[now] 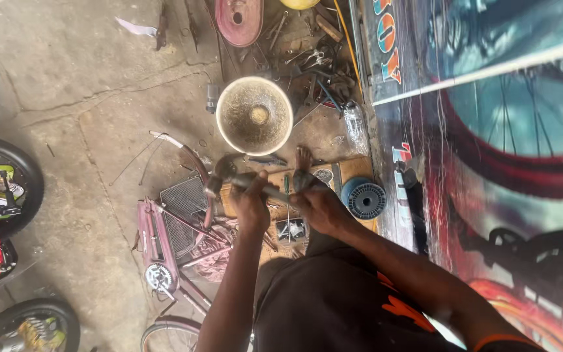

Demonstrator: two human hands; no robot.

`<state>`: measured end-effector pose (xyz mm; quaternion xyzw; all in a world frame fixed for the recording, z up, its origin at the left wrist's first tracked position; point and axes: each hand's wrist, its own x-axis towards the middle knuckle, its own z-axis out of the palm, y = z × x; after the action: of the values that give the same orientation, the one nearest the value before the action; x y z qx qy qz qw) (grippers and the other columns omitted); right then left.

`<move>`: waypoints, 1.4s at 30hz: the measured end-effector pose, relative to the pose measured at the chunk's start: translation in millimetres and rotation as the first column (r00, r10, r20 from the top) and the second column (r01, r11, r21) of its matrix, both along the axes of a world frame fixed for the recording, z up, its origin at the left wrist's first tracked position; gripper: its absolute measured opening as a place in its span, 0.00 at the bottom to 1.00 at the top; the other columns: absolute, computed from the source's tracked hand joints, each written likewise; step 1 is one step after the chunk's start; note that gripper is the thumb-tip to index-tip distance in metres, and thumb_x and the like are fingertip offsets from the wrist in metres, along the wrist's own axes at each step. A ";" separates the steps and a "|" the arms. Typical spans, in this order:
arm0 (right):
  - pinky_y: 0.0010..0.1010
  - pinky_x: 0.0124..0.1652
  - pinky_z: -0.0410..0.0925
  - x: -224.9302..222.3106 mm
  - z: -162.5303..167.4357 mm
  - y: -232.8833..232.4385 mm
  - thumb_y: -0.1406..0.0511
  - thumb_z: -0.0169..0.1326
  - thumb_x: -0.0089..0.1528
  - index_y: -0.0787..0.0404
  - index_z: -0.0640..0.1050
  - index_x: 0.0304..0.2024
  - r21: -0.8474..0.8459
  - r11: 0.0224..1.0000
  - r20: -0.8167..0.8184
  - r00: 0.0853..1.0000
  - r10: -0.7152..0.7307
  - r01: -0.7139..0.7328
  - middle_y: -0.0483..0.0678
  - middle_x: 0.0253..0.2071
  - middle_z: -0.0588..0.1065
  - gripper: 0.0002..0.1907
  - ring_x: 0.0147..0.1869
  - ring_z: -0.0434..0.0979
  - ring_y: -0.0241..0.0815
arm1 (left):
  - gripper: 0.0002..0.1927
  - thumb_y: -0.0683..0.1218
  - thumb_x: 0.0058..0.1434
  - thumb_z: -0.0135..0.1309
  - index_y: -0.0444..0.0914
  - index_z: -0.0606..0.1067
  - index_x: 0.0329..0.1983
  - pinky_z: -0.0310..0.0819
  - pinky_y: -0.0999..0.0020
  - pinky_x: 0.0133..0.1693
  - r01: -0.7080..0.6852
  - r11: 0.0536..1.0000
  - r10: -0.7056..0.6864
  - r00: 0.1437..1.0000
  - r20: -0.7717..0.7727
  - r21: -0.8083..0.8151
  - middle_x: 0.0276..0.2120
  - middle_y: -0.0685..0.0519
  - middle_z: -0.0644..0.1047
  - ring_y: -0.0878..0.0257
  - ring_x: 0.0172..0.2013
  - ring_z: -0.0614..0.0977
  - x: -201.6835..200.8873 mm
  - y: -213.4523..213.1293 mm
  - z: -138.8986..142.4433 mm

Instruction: The person works on a bicycle frame, using a hammer and pliers to remove rust and debris from the frame. They also use a screwdriver to adjust parts of the bicycle.

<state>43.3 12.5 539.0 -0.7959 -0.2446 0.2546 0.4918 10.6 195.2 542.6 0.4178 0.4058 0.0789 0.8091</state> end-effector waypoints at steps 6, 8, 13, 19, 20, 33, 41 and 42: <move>0.37 0.28 0.66 60.1 -3.1 30.8 0.52 0.52 0.68 0.60 0.79 0.42 -0.010 0.946 -0.741 0.638 0.210 -0.323 0.50 0.24 0.71 0.18 0.26 0.70 0.43 | 0.05 0.43 0.64 0.54 0.38 0.72 0.41 0.71 0.63 0.31 -0.166 0.938 0.179 0.984 0.015 -0.303 0.22 0.55 0.68 0.63 0.24 0.72 47.7 23.0 33.4; 0.39 0.34 0.71 77.1 -4.5 49.9 0.52 0.62 0.61 0.63 0.79 0.39 0.060 0.913 -0.539 0.756 0.370 -0.404 0.52 0.28 0.76 0.20 0.33 0.77 0.44 | 0.05 0.43 0.67 0.53 0.37 0.70 0.38 0.71 0.61 0.32 -0.203 0.936 0.226 0.973 0.047 -0.287 0.24 0.54 0.69 0.62 0.25 0.73 61.4 39.3 44.0; 0.45 0.41 0.70 123.8 -2.1 105.0 0.53 0.60 0.61 0.60 0.78 0.42 -0.154 0.870 -0.285 0.864 0.414 -0.468 0.52 0.32 0.79 0.18 0.37 0.81 0.49 | 0.06 0.42 0.67 0.52 0.35 0.71 0.35 0.74 0.58 0.36 -0.241 0.961 0.253 0.964 0.080 -0.135 0.25 0.52 0.70 0.60 0.27 0.74 88.6 80.9 70.7; 0.46 0.42 0.70 179.9 20.6 175.0 0.56 0.63 0.57 0.61 0.77 0.41 -0.112 0.876 -0.328 0.850 0.413 -0.469 0.54 0.32 0.78 0.17 0.38 0.81 0.52 | 0.06 0.41 0.68 0.53 0.33 0.72 0.36 0.72 0.58 0.34 -0.168 0.986 0.167 0.969 0.182 -0.006 0.25 0.52 0.69 0.61 0.26 0.72 139.4 145.1 89.1; 0.45 0.43 0.70 190.6 23.7 188.7 0.56 0.62 0.57 0.60 0.77 0.41 -0.131 0.874 -0.379 0.839 0.391 -0.467 0.54 0.31 0.78 0.17 0.38 0.82 0.52 | 0.07 0.41 0.69 0.53 0.33 0.71 0.35 0.72 0.58 0.34 -0.139 0.990 0.136 0.969 0.209 0.000 0.25 0.52 0.69 0.61 0.25 0.72 151.9 160.9 90.0; 0.47 0.41 0.71 320.9 57.8 457.5 0.53 0.63 0.59 0.59 0.78 0.48 -0.276 0.959 -0.157 0.987 0.021 -0.064 0.57 0.35 0.80 0.22 0.40 0.82 0.56 | 0.07 0.41 0.66 0.51 0.35 0.70 0.33 0.65 0.63 0.25 0.322 0.939 -0.280 0.921 0.272 -0.122 0.21 0.53 0.66 0.63 0.20 0.66 361.6 455.7 111.0; 0.43 0.40 0.71 354.3 78.0 551.1 0.52 0.65 0.58 0.62 0.78 0.38 -0.276 0.961 -0.204 0.975 -0.086 0.027 0.56 0.33 0.79 0.21 0.37 0.82 0.52 | 0.09 0.44 0.71 0.49 0.37 0.69 0.34 0.64 0.64 0.29 0.204 0.947 -0.144 0.960 0.238 -0.248 0.23 0.56 0.63 0.65 0.23 0.66 405.9 575.8 111.8; 0.43 0.40 0.71 356.5 76.5 557.9 0.53 0.65 0.58 0.63 0.78 0.39 -0.273 0.962 -0.191 0.978 -0.082 0.027 0.56 0.33 0.79 0.20 0.37 0.81 0.53 | 0.10 0.44 0.72 0.49 0.37 0.69 0.34 0.64 0.64 0.29 0.195 0.948 -0.134 0.960 0.245 -0.250 0.23 0.56 0.63 0.65 0.24 0.65 410.3 585.0 106.5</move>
<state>399.8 570.4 615.5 -0.8320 -0.1351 0.3505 0.4083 421.0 780.1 649.1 0.3238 0.2823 0.0011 0.9030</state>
